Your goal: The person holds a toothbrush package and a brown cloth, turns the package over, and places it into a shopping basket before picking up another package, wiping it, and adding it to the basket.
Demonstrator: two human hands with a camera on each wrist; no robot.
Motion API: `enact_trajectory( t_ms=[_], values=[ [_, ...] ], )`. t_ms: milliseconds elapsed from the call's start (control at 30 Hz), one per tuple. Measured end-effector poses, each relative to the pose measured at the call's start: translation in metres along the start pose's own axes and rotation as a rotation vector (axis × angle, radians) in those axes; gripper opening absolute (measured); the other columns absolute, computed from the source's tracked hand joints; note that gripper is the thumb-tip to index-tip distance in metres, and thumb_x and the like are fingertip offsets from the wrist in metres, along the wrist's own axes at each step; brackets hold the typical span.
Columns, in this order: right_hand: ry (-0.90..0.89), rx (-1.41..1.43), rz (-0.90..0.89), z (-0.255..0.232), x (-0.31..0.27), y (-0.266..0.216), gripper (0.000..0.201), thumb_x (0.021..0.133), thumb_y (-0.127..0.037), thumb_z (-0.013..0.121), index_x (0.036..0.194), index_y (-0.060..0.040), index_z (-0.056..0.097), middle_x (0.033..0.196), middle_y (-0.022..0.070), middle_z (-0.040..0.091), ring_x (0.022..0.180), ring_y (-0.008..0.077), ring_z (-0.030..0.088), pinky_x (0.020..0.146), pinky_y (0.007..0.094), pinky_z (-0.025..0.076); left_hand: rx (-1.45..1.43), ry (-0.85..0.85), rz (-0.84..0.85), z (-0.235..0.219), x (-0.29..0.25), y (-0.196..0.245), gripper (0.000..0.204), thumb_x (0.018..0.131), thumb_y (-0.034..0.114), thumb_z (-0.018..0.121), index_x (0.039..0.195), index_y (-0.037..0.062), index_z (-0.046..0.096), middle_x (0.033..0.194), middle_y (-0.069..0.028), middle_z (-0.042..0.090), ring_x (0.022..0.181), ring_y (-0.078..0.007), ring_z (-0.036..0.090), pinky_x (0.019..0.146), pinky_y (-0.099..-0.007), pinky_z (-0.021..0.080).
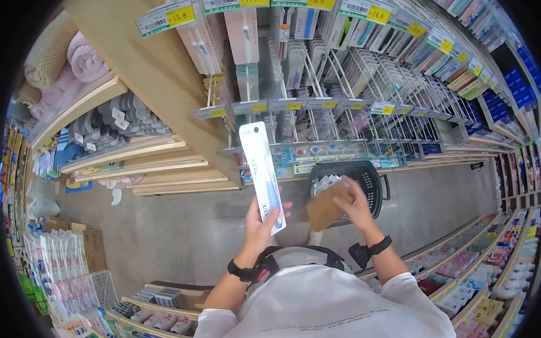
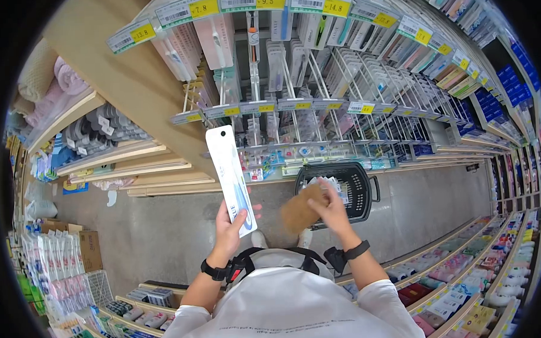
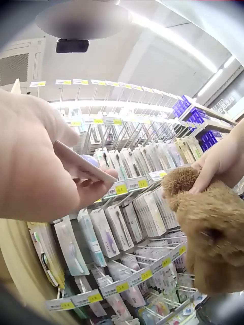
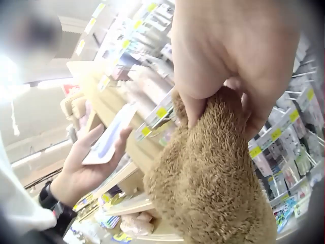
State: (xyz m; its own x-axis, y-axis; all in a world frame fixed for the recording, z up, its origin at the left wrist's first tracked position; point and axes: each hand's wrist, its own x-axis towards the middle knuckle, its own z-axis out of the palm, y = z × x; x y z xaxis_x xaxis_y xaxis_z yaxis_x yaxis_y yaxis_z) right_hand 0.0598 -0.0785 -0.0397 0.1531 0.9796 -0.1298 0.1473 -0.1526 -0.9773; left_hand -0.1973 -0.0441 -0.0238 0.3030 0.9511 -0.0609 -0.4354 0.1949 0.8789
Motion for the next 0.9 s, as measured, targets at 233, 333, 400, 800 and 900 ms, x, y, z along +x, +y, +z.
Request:
enact_trajectory(
  t_ms=[233, 333, 400, 800, 900],
  values=[
    [0.485, 0.617, 0.187, -0.051, 0.038, 0.030, 0.033, 0.088, -0.011, 0.061, 0.118, -0.0029, 0.050, 0.114, 0.0064, 0.059, 0.102, 0.0182, 0.059, 0.085, 0.0311, 0.049, 0.192, -0.172, -0.190, -0.023, 0.014, -0.004, 0.044, 0.091, 0.006, 0.052, 0.132, -0.0001, 0.036, 0.133, -0.0135, 0.047, 0.105, -0.0257, 0.060, 0.082, -0.0314, 0.050],
    [0.499, 0.741, 0.211, -0.075, 0.060, 0.047, 0.032, 0.089, -0.013, 0.059, 0.118, -0.0039, 0.051, 0.114, 0.0067, 0.059, 0.103, 0.0192, 0.059, 0.084, 0.0317, 0.049, 0.250, -0.230, -0.237, -0.025, 0.031, -0.021, 0.043, 0.090, 0.004, 0.054, 0.130, -0.0004, 0.038, 0.129, -0.0129, 0.050, 0.103, -0.0231, 0.061, 0.083, -0.0302, 0.049],
    [0.500, 0.768, 0.222, -0.089, 0.083, 0.056, 0.032, 0.089, -0.014, 0.060, 0.118, -0.0043, 0.051, 0.113, 0.0069, 0.059, 0.103, 0.0196, 0.059, 0.083, 0.0326, 0.050, 0.378, -0.366, -0.261, -0.026, 0.048, -0.032, 0.043, 0.089, 0.004, 0.055, 0.128, -0.0007, 0.038, 0.125, -0.0117, 0.052, 0.101, -0.0213, 0.061, 0.082, -0.0299, 0.049],
    [0.453, 0.599, 0.383, -0.135, 0.259, 0.129, 0.041, 0.082, -0.024, 0.068, 0.119, -0.0174, 0.051, 0.109, 0.0028, 0.057, 0.097, 0.0191, 0.059, 0.068, 0.0357, 0.053, 0.635, -0.208, -0.219, -0.003, 0.136, -0.073, 0.049, 0.083, 0.018, 0.067, 0.125, 0.0015, 0.046, 0.111, -0.0115, 0.061, 0.102, -0.0193, 0.058, 0.088, -0.0317, 0.044],
    [0.415, 0.473, 0.451, -0.133, 0.270, 0.129, 0.045, 0.081, -0.027, 0.069, 0.119, -0.0204, 0.047, 0.115, 0.0025, 0.051, 0.101, 0.0192, 0.054, 0.064, 0.0351, 0.052, 0.559, -0.139, -0.217, 0.004, 0.146, -0.077, 0.049, 0.083, 0.014, 0.067, 0.124, 0.0005, 0.044, 0.114, -0.0108, 0.059, 0.105, -0.0179, 0.056, 0.090, -0.0311, 0.043]
  ],
)
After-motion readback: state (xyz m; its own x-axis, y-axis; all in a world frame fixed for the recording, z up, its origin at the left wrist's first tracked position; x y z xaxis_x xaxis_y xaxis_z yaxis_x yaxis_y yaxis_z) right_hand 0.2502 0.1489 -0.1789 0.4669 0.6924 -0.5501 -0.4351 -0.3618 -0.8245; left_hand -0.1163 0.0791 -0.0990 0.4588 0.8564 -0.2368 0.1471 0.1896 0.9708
